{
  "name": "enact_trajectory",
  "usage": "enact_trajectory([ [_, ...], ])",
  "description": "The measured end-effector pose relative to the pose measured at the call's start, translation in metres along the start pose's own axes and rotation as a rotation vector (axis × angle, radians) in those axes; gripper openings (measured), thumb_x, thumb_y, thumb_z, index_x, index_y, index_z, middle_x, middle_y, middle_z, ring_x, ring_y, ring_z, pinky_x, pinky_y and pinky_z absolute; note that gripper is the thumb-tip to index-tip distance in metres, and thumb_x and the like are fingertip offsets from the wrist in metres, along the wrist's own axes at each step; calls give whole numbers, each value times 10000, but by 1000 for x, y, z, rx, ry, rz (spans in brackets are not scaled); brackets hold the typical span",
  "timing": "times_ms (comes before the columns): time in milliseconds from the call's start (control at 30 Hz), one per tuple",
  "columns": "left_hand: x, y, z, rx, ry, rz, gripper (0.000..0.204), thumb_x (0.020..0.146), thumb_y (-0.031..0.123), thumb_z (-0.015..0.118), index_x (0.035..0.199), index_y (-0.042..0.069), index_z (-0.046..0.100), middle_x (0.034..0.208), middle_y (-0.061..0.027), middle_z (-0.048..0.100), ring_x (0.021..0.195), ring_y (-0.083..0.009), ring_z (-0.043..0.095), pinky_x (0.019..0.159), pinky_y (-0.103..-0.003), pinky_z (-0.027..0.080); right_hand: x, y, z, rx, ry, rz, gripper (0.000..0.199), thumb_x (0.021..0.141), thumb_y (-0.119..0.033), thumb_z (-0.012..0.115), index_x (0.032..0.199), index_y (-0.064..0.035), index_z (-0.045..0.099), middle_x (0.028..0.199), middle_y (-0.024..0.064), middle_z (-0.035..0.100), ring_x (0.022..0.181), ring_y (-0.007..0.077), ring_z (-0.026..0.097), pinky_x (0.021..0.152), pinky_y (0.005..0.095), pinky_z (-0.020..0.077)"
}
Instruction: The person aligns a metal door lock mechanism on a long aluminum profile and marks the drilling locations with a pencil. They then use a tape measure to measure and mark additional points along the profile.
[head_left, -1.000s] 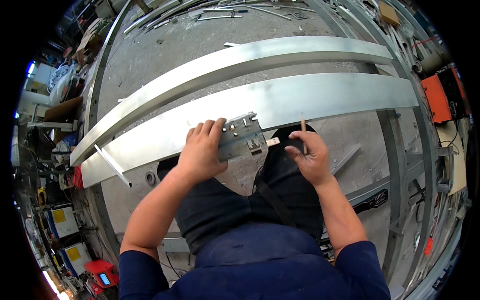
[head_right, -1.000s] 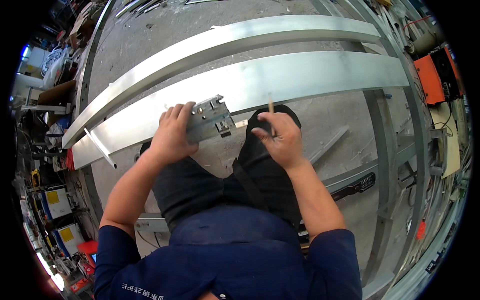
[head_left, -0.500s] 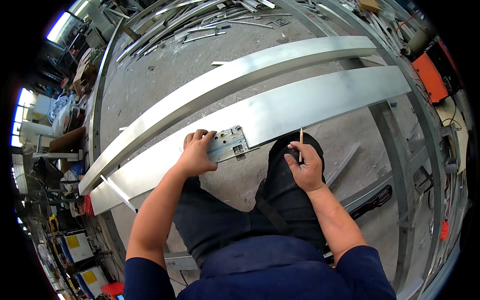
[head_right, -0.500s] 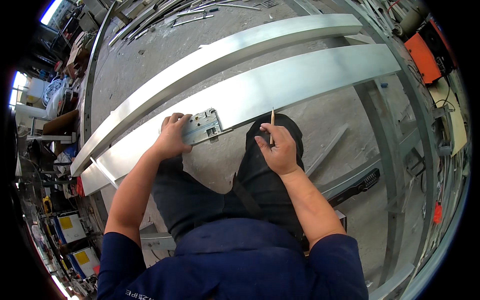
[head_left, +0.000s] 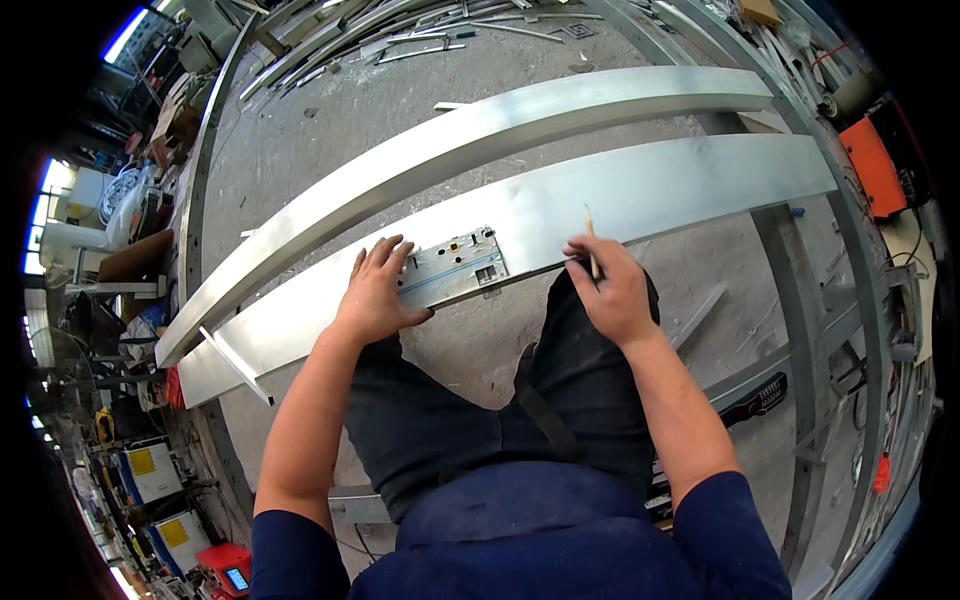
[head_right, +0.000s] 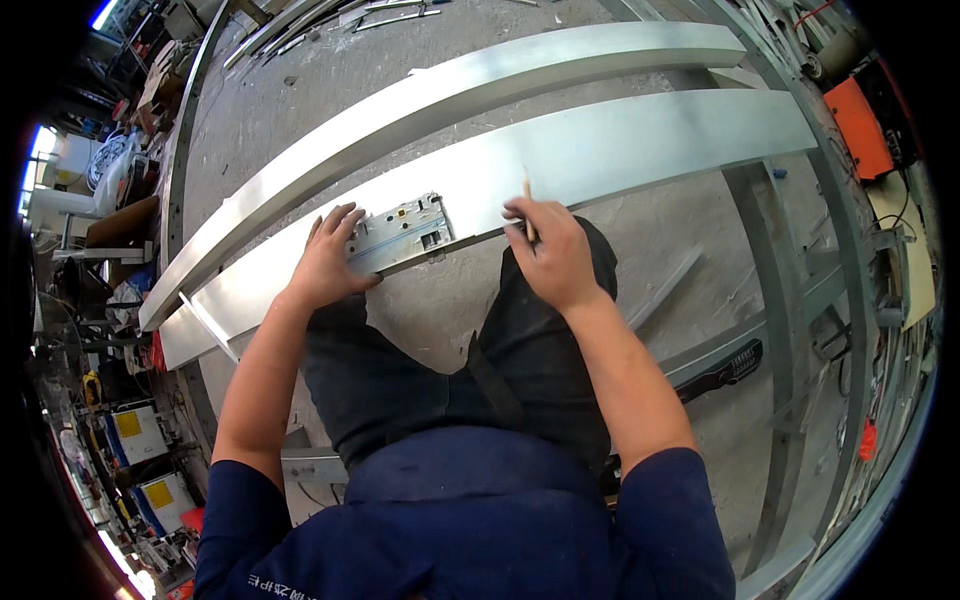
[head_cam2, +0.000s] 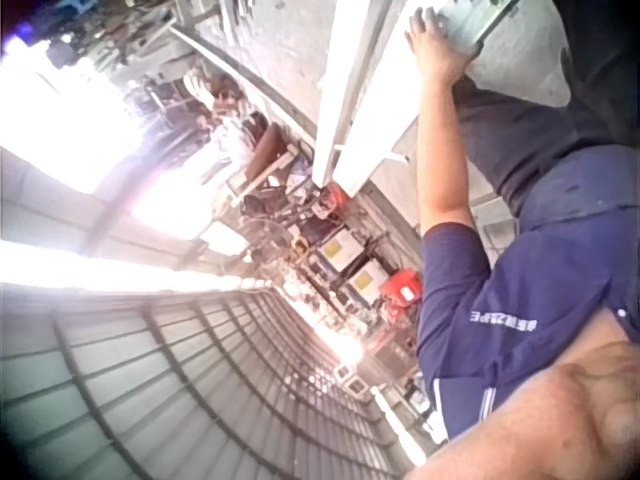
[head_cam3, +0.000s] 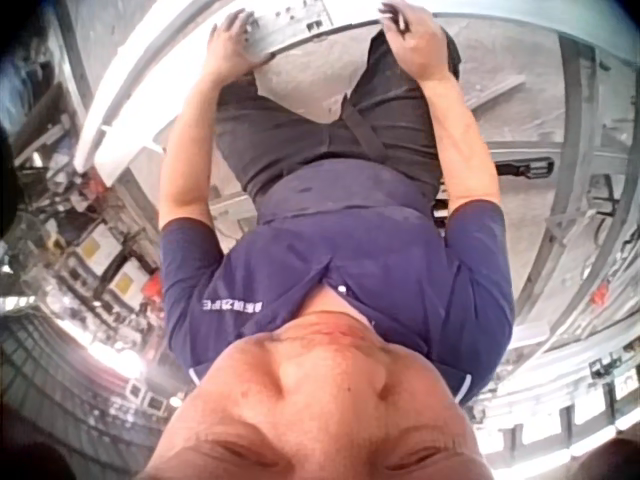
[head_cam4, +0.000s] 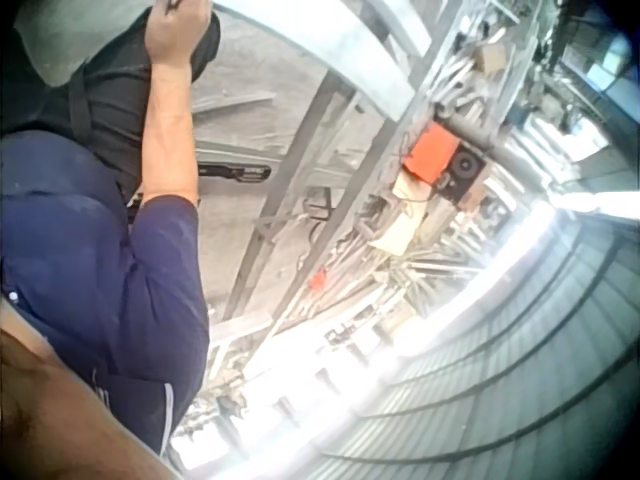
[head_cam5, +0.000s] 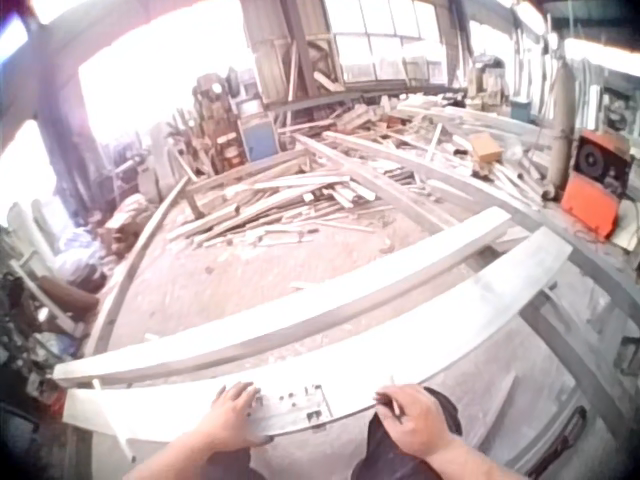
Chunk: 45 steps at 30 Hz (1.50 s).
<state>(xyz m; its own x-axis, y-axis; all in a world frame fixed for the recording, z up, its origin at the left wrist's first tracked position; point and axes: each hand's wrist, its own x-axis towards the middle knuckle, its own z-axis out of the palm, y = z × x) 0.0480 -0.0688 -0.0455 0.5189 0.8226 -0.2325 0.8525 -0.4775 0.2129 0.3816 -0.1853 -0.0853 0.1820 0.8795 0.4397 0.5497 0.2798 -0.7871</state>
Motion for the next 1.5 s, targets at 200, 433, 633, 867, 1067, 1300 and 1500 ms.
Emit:
enact_trajectory([
  [200, -29, -59, -1, -414, 111, -113, 1034, 723, 329, 950, 1587, 51, 453, 1628, -205, 462, 1532, -355, 411, 1256, -458, 363, 24, 7, 26, 200, -96, 142, 326, 906, -81, 766, 1222, -39, 701, 1069, 116, 783, 1007, 261, 734, 894, 366, 562],
  [433, -45, -104, 21, -546, 184, -304, 911, 879, 473, 826, 1627, 144, 424, 1650, -175, 447, 1497, -412, 437, 1246, -485, 363, 13, 18, 43, 154, -310, 156, 462, 869, -76, 844, 1299, -7, 690, 1257, 124, 752, 1189, 230, 700, 1052, 346, 513],
  [633, -41, -111, 58, -349, 233, -281, 1004, 869, 702, 715, 1619, 100, 425, 1742, -120, 295, 1650, -293, 142, 1342, -530, 66, 20, 27, 53, -68, -396, 114, 316, 903, -77, 818, 1200, -10, 732, 1297, 139, 747, 1179, 250, 706, 1024, 354, 534],
  [867, -49, -105, 58, -358, 291, -259, 941, 943, 776, 573, 1595, 104, 475, 1736, -115, 316, 1647, -300, 149, 1346, -507, 60, 26, 12, 50, -112, -498, 115, 278, 855, -24, 808, 1126, -11, 747, 1301, 141, 746, 1213, 265, 702, 1038, 359, 535],
  [1067, -43, -107, 62, -455, 331, -229, 859, 966, 716, 588, 1576, 117, 501, 1728, -100, 340, 1642, -312, 167, 1346, -517, 62, 20, 14, 47, -241, -473, -11, 239, 835, 14, 779, 1070, -10, 750, 1265, 145, 757, 1231, 313, 694, 1065, 397, 523],
  [1300, -50, -104, 56, -317, 293, -251, 997, 855, 746, 714, 1580, 99, 488, 1716, -117, 354, 1635, -335, 191, 1333, -555, 82, 25, 4, 53, -226, -456, -58, 265, 845, -7, 798, 1104, -8, 743, 1267, 152, 752, 1258, 334, 672, 1072, 408, 517],
  [1500, -31, -47, 10, -104, 148, 29, 1281, 635, 587, 950, 1661, 163, 314, 1719, -128, 314, 1630, -363, 179, 1355, -548, 105, 28, 4, 43, -25, -275, 150, 357, 947, -62, 754, 1291, -21, 669, 1219, 128, 765, 1232, 246, 688, 1068, 361, 508],
])
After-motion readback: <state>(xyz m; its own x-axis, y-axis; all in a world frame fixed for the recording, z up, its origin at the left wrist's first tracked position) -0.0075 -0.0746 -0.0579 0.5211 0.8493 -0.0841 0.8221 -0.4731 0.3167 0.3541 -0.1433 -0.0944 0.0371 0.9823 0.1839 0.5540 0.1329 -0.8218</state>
